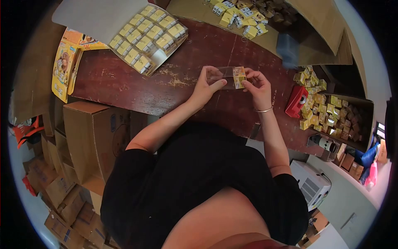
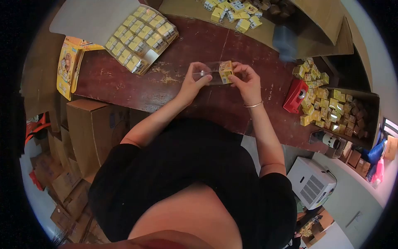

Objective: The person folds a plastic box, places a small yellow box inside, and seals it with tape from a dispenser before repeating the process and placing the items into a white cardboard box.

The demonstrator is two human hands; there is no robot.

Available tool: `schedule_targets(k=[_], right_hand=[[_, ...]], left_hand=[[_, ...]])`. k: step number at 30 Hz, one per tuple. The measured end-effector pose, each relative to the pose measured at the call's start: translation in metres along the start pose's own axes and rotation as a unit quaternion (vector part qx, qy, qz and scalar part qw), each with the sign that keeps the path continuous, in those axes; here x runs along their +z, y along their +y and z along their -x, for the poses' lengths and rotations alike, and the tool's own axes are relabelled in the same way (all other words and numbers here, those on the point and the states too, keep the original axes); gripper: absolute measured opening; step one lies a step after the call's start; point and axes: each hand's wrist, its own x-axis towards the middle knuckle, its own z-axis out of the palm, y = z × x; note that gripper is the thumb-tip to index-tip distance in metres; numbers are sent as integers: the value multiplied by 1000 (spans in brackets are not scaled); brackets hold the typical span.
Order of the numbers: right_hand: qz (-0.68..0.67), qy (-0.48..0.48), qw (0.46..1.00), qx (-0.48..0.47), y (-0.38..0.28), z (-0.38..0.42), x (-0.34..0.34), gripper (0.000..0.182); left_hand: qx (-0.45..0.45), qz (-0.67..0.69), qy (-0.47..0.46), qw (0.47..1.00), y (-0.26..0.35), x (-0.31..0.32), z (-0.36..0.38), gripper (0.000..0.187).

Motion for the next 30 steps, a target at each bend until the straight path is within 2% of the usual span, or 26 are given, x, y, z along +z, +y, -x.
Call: schedule_targets(k=[2,5,6,8,9,11,12,14,17,21,24,26,27,30], right_hand=[[-102,12,995,-5,-1,0,6,22],[-128,2,992,6,1,1,8,21],[-124,-1,992,7,0,2,9,21],[-79,1,995,-58,-3,5,13,21],[-76,0,995,-58,-5,6,15,21],[44,13,985,-164,-8,6,18,21],[46,13,985,-165,-9,8,18,21],[-61,-1,991,-117,-10,9,16,21],[-121,4,990,-70,-6,10,16,22],[-145,18,988,-51,-1,10,18,23],[-87,7,996,-28,-13,6,12,25],[172,-56,983,-18,-18,0,1,29],[171,-55,984,-17,-19,-1,-3,29],[187,-73,980,-13,-20,1,-4,33]], left_hand=[[-4,-4,1,1000,-1,-5,1,42],[-6,2,-19,1000,-5,-13,0,40],[-6,12,-39,999,-3,-13,1,38],[-13,11,-30,999,0,-12,1,40],[-22,6,-23,999,1,-11,2,42],[-12,3,-32,999,-3,-12,1,42],[-1,-4,-40,999,-4,-12,1,42],[6,1,-49,999,-7,-11,1,42],[17,3,-56,998,-6,-10,3,42],[35,-19,-59,997,-2,-10,4,43],[50,-52,-69,995,-9,-17,-2,45],[46,-107,-70,991,-7,-20,-1,46],[44,-161,-70,983,-3,-20,0,47],[49,-186,-85,978,1,-22,4,47]])
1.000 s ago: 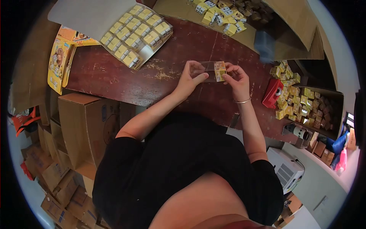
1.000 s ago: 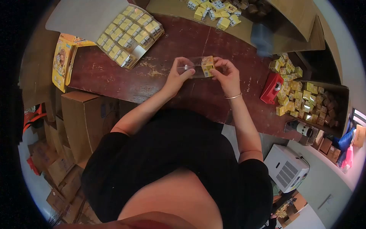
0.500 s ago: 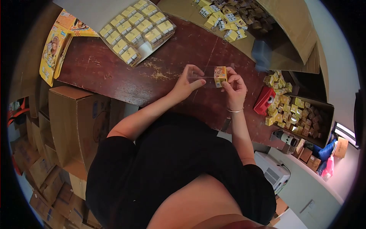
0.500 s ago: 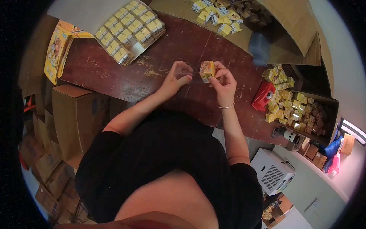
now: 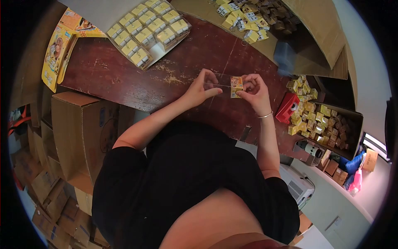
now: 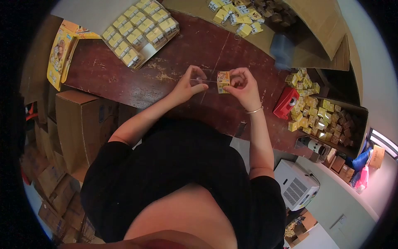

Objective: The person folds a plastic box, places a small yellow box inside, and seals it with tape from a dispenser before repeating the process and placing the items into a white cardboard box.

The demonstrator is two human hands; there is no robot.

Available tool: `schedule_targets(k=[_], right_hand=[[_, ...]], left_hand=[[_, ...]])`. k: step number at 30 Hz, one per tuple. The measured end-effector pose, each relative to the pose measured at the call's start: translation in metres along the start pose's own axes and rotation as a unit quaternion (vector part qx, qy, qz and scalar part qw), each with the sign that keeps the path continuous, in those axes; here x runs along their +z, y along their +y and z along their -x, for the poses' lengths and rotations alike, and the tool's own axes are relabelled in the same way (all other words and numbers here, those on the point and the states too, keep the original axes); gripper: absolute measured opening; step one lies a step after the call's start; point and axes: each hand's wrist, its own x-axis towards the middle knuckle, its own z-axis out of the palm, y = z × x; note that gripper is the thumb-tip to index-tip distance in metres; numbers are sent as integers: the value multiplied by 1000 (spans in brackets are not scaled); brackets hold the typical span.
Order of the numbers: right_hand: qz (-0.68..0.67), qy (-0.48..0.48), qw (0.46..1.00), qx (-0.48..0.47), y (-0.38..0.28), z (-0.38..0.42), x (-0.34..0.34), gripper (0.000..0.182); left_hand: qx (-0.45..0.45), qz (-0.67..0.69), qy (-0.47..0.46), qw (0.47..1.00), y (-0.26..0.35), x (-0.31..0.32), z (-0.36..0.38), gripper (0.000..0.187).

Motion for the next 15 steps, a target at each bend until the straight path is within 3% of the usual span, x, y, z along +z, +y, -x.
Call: schedule_targets(k=[2,5,15], right_hand=[[-216,21,975,40,-6,3,5,36],[-282,46,958,32,6,5,8,35],[-305,68,949,46,21,5,7,30]], left_hand=[[1,4,2,1000,-1,0,0,47],[1,34,10,999,-8,3,0,46],[-6,40,15,999,-8,2,-3,45]])
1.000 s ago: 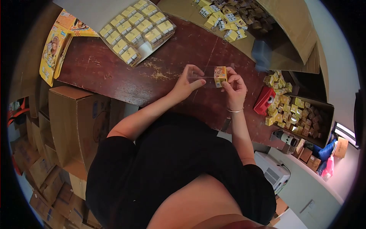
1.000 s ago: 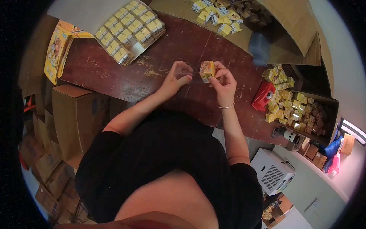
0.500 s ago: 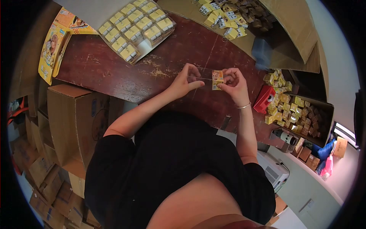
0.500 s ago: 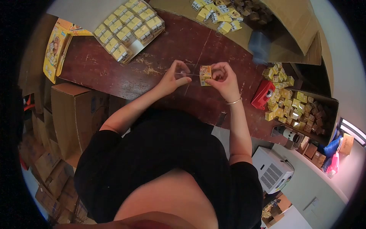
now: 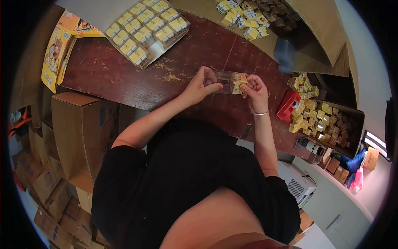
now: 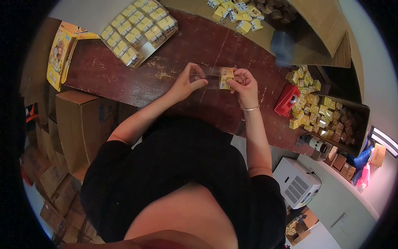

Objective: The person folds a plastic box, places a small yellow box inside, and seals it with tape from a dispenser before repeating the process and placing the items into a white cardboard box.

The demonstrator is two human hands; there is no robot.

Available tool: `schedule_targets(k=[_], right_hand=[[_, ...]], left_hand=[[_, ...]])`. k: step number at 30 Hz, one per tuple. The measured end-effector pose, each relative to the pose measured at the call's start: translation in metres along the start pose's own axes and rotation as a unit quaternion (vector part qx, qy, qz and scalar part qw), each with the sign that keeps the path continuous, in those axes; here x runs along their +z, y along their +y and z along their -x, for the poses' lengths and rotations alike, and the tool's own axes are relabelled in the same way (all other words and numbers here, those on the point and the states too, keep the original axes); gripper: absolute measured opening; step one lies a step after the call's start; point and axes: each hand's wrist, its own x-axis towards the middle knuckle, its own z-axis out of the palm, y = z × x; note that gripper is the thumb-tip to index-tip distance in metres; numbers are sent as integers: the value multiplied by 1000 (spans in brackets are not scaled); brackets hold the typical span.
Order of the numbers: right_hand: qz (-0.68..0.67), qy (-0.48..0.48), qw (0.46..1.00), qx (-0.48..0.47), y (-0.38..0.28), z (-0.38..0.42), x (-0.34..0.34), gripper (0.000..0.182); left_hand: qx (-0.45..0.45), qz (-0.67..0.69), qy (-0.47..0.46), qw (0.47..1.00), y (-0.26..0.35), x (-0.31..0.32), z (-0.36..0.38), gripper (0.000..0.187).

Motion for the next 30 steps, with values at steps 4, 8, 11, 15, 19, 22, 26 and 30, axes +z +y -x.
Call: schedule_targets(k=[4,8,11,15,19,22,26,30], right_hand=[[-49,-12,997,52,2,-3,-10,28],[-107,-14,991,84,6,-3,-9,24],[-24,-13,999,46,11,-2,-7,22],[81,0,997,12,16,3,9,23],[112,2,993,24,10,11,10,30],[151,-42,986,56,-4,12,18,36],[100,-190,965,150,-10,10,30,40],[125,-236,954,133,-20,-12,33,42]], left_hand=[[-38,4,-19,999,6,-2,2,37],[-75,81,-1,994,5,0,3,45],[-74,75,-6,994,-3,-2,3,41],[-72,30,-5,997,-8,-2,3,36],[-84,68,18,994,-7,-5,3,44],[32,20,-15,999,-4,-1,3,47],[33,22,6,999,6,11,6,53],[16,137,87,987,1,12,9,52]])
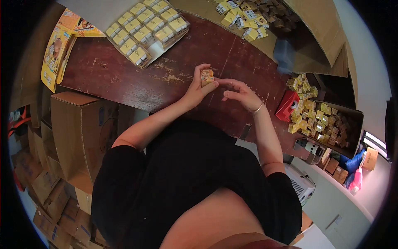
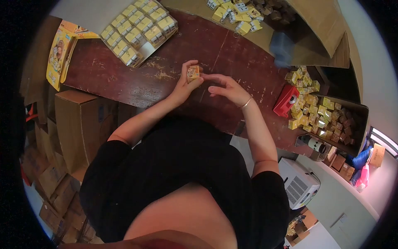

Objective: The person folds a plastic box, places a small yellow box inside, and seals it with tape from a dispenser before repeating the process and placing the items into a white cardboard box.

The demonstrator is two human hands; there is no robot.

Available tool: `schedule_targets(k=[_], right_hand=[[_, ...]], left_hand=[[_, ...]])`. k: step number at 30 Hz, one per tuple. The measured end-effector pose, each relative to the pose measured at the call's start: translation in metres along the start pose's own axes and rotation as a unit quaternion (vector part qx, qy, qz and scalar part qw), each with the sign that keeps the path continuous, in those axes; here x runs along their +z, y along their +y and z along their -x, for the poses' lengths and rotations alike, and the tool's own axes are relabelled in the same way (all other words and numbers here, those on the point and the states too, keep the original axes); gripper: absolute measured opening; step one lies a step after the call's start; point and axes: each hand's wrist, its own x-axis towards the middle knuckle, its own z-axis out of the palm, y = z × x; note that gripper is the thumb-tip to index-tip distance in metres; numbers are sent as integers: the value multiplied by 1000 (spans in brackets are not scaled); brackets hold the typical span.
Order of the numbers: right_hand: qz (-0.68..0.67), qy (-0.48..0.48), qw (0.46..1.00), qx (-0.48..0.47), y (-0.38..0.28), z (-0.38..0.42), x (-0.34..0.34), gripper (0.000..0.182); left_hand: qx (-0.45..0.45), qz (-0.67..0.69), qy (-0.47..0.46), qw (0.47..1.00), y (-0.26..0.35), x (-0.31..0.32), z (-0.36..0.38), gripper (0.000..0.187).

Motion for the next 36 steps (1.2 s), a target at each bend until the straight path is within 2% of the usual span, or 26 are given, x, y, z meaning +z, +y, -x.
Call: schedule_targets(k=[1,2,3,4,5,6,7,8,9,10,12,16,18,19,21,22,23,25,26,28,29,31,32,34,36], right_hand=[[31,-46,998,33,-9,-7,-8,41],[62,-92,992,66,-17,-16,-20,40],[115,-56,984,122,-27,-28,-42,37],[166,-21,970,178,-36,-44,-69,34],[223,134,957,133,-34,-62,-93,35],[272,284,916,83,-26,-79,-112,36],[273,283,916,80,-18,-94,-125,36],[434,353,825,-80,-9,-109,-136,41],[566,400,681,-236,-3,-119,-143,48],[566,397,682,-239,0,-126,-147,48],[539,410,714,-177,10,-134,-153,59],[554,375,713,-211,34,-109,-142,58],[473,428,764,-97,41,-78,-109,62],[473,428,765,-92,44,-64,-95,62],[548,414,726,-28,50,-41,-75,67],[580,416,688,-128,57,-34,-76,66],[579,418,689,-124,58,-31,-77,66],[651,272,673,-225,39,-25,-72,60],[649,275,673,-223,36,-23,-74,60],[620,152,767,-61,26,-23,-80,55],[620,153,767,-65,20,-21,-82,55],[497,157,854,0,2,-14,-81,52],[497,154,854,-3,-4,-10,-80,52],[445,130,868,-177,-16,2,-76,48],[456,113,861,-194,-39,13,-70,47]], left_hand=[[2,1,-3,1000,-5,-4,-1,52],[-33,-21,-42,998,-9,-12,-3,50],[-69,-42,-81,993,-11,-19,-4,47],[-67,-43,-82,993,-9,-26,-6,47],[-113,-41,-56,991,-6,-34,-10,46],[-159,-39,-29,986,-3,-41,-11,45],[-232,63,-29,970,6,-46,-12,41],[-229,62,-27,971,7,-50,-12,41],[-250,117,-59,959,7,-54,-12,40],[-270,171,-90,943,10,-56,-12,40],[-265,183,-114,940,21,-51,-10,43],[-261,210,-185,924,36,-46,-12,50],[-268,188,-190,926,31,-45,-17,49],[-273,164,-195,928,28,-45,-20,47],[-277,145,-187,931,23,-43,-25,45],[-275,123,-178,937,21,-42,-28,44],[-279,122,-180,935,21,-42,-32,44],[-273,83,-187,940,20,-42,-40,42],[-275,81,-190,939,18,-41,-45,42],[-265,29,-179,947,17,-42,-54,41],[-263,26,-178,948,17,-43,-57,41],[-255,-13,-183,949,21,-47,-59,40],[-253,-14,-179,951,23,-49,-59,40],[-230,-81,-226,943,31,-50,-57,38],[-220,-115,-228,942,29,-48,-54,38]])
